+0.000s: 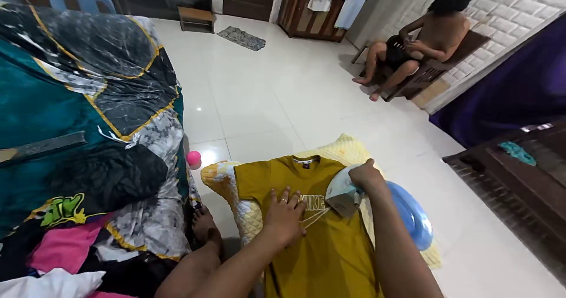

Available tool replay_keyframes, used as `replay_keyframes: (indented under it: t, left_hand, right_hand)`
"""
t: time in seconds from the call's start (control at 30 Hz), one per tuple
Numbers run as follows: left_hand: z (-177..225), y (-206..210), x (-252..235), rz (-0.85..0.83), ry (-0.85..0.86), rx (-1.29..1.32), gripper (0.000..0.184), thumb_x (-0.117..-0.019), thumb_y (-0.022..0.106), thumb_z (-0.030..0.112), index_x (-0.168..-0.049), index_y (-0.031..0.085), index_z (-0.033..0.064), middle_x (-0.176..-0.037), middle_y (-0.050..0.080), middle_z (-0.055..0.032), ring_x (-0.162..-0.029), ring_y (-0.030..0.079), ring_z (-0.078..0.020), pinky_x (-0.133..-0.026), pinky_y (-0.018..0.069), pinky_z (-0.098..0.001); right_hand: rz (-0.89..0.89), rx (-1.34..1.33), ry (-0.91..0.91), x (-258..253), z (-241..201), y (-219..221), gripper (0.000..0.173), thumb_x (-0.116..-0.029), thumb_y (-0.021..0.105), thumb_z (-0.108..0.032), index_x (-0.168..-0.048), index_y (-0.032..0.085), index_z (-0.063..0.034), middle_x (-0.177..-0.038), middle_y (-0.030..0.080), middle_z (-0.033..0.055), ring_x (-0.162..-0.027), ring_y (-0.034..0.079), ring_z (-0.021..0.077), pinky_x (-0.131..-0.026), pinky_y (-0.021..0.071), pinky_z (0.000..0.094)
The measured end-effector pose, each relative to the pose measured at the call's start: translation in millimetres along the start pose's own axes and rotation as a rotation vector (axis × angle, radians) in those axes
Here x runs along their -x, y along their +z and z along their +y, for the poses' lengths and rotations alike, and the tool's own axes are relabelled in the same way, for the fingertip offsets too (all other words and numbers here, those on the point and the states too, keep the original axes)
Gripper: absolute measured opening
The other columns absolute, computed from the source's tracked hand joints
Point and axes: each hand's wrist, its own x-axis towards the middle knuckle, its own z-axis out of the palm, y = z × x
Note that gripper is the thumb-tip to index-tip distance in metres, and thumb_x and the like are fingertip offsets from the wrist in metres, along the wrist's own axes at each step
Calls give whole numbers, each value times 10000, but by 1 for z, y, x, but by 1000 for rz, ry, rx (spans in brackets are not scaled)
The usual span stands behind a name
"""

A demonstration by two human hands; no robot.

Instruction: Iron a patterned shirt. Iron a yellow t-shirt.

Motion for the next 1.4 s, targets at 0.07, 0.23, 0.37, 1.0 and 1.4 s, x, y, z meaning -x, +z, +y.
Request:
replay_keyframes:
  t: [0.07,0.23,0.37,1.0,1.4]
  left_hand:
    - [0,1,-1,0,0,8,786,-958,623,548,-1624,315,266,-1737,140,-24,-1595,50,-377,-1181,41,-777]
    - [1,-2,-1,-19,-11,29,779,-966,628,516,-1626,312,248,-1738,133,-34,-1594,39,-384,-1182,28,-775]
    - [2,-1,0,-29,-13,-1,770,-977,600,543,-1629,299,266,-1741,117,-8,-1600,18,-358,-1192,29,-758]
    - [3,0,0,-22,-14,-40,772,-976,587,569,-1628,304,267,-1739,128,-5,-1598,31,-366,-1185,46,-770]
    - [-110,-91,61,527,-698,348,466,-1038,523,478,-1366,642,169,-1265,712,-112,-1187,666,-338,-977,493,-641]
  right_hand:
    - [10,12,-3,15,4,5,845,-911,633,-276,-1578,199,9,-1221,667,276,-1136,684,412,-923,559,602]
    - [-36,13,-29,68,19,15,726,-1007,535,-267,-1577,177,4,-1226,654,282,-1122,689,407,-932,559,585]
    - [-46,-86,-18,38,24,6,781,-969,591,-266,-1592,187,-23,-1244,651,286,-1145,676,417,-940,550,599]
    - [-16,-169,-40,4,40,2,846,-899,667,-247,-1590,218,-54,-1221,667,266,-1133,681,410,-926,545,615]
    - [-248,-465,-442,104,82,34,607,-957,648,-170,-1503,387,-124,-1093,686,198,-845,722,310,-740,614,537]
